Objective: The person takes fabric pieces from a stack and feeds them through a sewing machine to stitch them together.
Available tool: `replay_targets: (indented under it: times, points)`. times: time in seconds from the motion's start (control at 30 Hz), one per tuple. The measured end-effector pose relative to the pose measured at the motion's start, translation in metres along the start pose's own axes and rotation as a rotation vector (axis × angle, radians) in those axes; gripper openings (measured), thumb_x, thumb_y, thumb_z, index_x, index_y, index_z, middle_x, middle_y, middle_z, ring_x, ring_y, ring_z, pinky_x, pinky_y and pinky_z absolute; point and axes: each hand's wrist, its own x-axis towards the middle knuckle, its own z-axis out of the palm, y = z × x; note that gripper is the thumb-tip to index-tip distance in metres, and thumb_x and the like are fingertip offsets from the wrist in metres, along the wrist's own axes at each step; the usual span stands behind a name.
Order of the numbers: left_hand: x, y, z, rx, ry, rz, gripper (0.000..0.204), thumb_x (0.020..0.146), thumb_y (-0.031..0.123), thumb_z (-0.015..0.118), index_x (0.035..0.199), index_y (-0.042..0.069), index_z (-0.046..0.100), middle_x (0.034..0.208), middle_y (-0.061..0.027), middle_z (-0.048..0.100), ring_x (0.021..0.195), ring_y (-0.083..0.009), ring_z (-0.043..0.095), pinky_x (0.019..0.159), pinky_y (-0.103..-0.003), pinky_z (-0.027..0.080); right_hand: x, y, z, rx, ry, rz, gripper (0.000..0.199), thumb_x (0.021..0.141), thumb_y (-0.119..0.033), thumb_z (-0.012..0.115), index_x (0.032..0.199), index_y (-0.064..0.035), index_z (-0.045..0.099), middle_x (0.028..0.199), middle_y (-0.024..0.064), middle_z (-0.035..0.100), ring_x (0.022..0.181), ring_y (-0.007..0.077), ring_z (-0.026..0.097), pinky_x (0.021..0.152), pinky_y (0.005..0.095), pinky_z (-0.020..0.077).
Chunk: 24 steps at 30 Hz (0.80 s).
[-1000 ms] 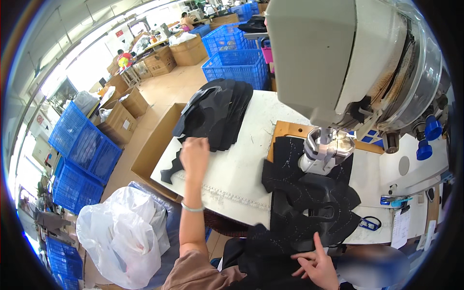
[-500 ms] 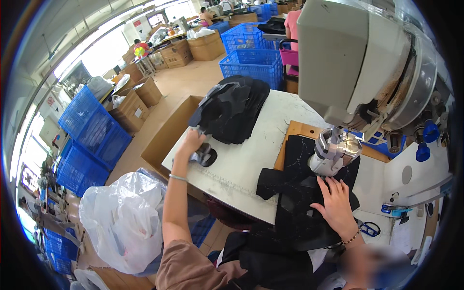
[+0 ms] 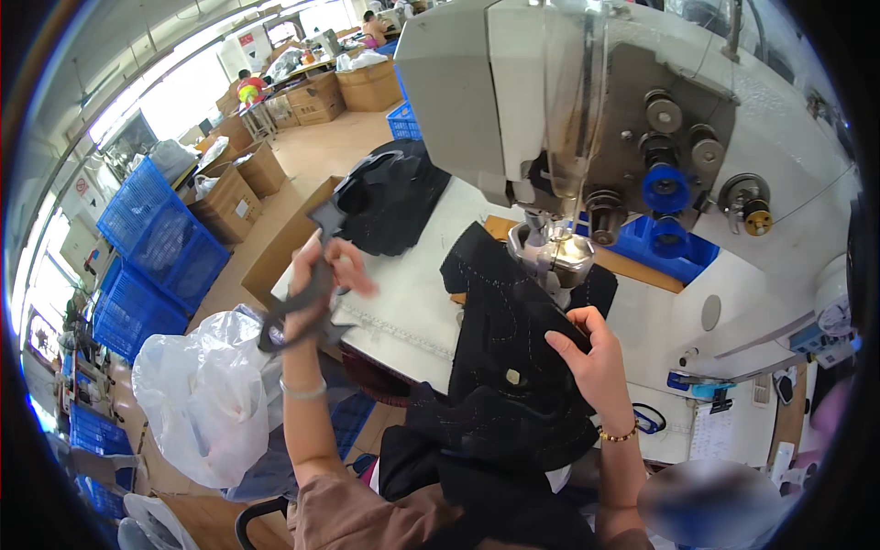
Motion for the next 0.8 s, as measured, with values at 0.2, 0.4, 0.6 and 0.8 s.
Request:
replay_targets:
  times: [0.2, 0.4, 0.6, 0.8]
  points:
    - [-0.041, -0.061, 0.132, 0.493, 0.117, 0.199, 0.023, 0.088, 0.014, 0.059, 0.080, 0.004, 0.040, 0.066, -0.0022, 0.044, 0.040, -0.0124, 0.041, 0.041, -0.028, 0.037, 0.010, -0.007, -0.011, 0.194, 0.049, 0.119, 0.023, 0.082, -0.015, 0.067, 0.098, -0.0007, 0.058, 0.085, 0.0034, 0.063, 0.075, 0.0069, 0.056, 0.068, 0.0222, 0.0453]
    - [-0.025, -0.079, 0.181, 0.224, -0.021, -0.123, 0.022, 0.092, 0.014, 0.054, 0.092, 0.003, 0.035, 0.067, -0.0065, 0.051, 0.044, -0.0101, 0.051, 0.039, -0.024, 0.040, 0.021, -0.011, -0.011, 0.045, 0.009, -0.051, 0.029, 0.081, -0.017, 0.066, 0.102, 0.0030, 0.059, 0.091, 0.0102, 0.064, 0.084, 0.0156, 0.060, 0.076, 0.0269, 0.0455]
    - [-0.006, -0.075, 0.173, 0.210, -0.081, -0.047, 0.019, 0.096, 0.015, 0.045, 0.092, 0.001, 0.033, 0.061, -0.0078, 0.054, 0.046, -0.0146, 0.056, 0.043, -0.025, 0.046, 0.028, -0.025, -0.004, -0.058, 0.090, -0.102, 0.029, 0.080, -0.019, 0.068, 0.097, 0.0028, 0.061, 0.087, 0.0083, 0.063, 0.080, 0.0141, 0.059, 0.072, 0.0259, 0.0451]
    - [0.003, -0.075, 0.143, 0.352, -0.256, -0.061, 0.020, 0.096, 0.015, 0.046, 0.091, 0.000, 0.035, 0.064, -0.0129, 0.060, 0.059, -0.0158, 0.062, 0.052, -0.024, 0.045, 0.030, -0.045, 0.010, -0.117, 0.179, -0.090, 0.025, 0.082, -0.022, 0.067, 0.094, -0.0003, 0.065, 0.084, 0.0089, 0.065, 0.076, 0.0166, 0.061, 0.068, 0.0273, 0.0471]
